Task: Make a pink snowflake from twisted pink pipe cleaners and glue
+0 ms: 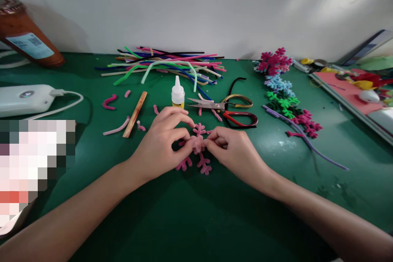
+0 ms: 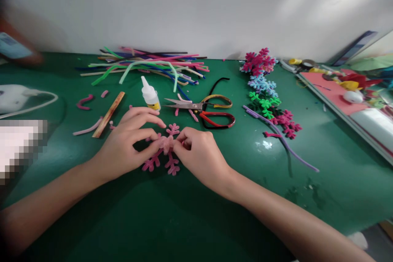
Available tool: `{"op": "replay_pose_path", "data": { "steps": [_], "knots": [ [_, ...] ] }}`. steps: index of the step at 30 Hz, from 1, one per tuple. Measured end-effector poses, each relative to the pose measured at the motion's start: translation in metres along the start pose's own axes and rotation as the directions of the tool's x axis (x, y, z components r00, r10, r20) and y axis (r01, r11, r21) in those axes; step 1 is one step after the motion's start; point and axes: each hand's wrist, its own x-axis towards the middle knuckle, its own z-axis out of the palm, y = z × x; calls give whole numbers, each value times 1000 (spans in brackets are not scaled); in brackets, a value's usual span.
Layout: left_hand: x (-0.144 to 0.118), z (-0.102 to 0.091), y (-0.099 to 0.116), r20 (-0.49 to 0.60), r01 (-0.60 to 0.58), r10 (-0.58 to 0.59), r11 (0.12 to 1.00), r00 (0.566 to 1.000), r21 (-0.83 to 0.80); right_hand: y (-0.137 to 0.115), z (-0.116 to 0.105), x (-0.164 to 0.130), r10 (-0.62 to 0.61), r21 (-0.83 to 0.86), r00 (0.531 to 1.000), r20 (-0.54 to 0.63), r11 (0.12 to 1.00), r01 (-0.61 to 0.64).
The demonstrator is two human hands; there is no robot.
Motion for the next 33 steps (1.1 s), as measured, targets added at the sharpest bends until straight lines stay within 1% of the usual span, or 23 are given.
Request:
{"op": "replay_pose_path", "data": {
  "steps": [18, 21, 24, 27, 30, 33],
  "knots": [
    [-2, 2, -2, 33, 9, -11, 998, 999, 61, 4, 2, 0, -82, -125, 997, -16, 989, 79],
    [-2, 1, 0, 11, 19, -20, 998, 1000, 58, 4, 1, 0, -85, -147, 996, -11, 986, 83],
    [-1, -1, 2, -60, 24, -21, 999, 998, 38, 5, -1, 0, -82, -156, 997, 4, 984, 81],
    [-1, -2, 3, -105, -40, 41, 999, 994, 19, 5, -4, 2, -91, -141, 996, -18, 986, 87],
    [-2, -2, 3, -73, -132, 132, 991, 988, 4, 4, -8, 3, -105, -104, 992, -75, 990, 97],
    [-3, -2, 2, -46, -162, 162, 987, 986, -3, 5, -11, 4, -112, -75, 987, -112, 992, 104]
  ]
}}
